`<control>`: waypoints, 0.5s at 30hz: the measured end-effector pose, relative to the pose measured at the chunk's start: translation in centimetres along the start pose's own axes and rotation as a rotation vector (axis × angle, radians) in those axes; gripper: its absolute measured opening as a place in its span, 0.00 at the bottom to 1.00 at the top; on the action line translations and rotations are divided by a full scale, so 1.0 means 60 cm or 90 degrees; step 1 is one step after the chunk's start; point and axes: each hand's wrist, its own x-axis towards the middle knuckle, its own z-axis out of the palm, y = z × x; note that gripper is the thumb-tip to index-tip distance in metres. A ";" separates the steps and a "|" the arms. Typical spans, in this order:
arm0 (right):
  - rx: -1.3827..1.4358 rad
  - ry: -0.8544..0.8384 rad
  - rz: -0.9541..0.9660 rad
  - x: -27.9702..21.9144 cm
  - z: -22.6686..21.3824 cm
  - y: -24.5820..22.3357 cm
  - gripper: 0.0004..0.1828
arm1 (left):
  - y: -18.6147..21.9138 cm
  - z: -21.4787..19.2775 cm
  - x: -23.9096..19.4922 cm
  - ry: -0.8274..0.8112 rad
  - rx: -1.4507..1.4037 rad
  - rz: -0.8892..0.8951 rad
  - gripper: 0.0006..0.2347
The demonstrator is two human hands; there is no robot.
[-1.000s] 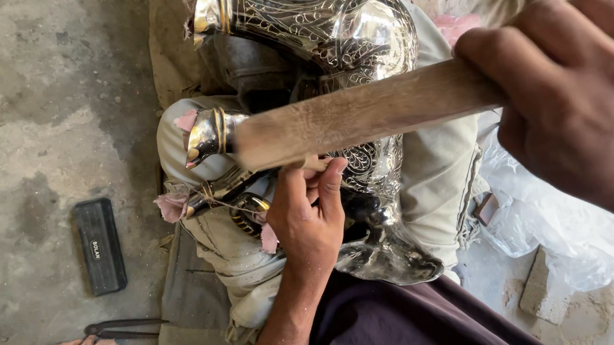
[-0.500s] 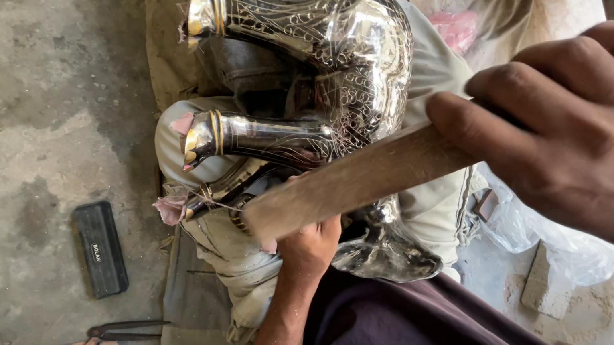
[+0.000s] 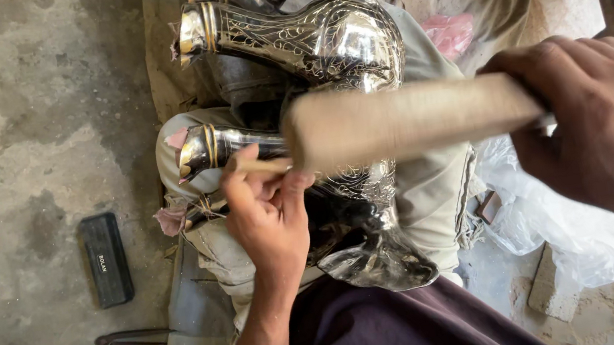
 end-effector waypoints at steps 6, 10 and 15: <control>-0.245 -0.023 0.019 0.001 0.045 0.040 0.17 | 0.012 0.023 0.047 -0.111 0.161 0.049 0.14; -0.381 -0.024 0.011 0.015 0.047 0.043 0.16 | 0.026 0.027 0.059 -0.162 0.273 0.162 0.12; -0.069 -0.054 0.133 0.032 0.025 0.046 0.20 | 0.030 0.027 0.078 -0.201 0.298 0.170 0.13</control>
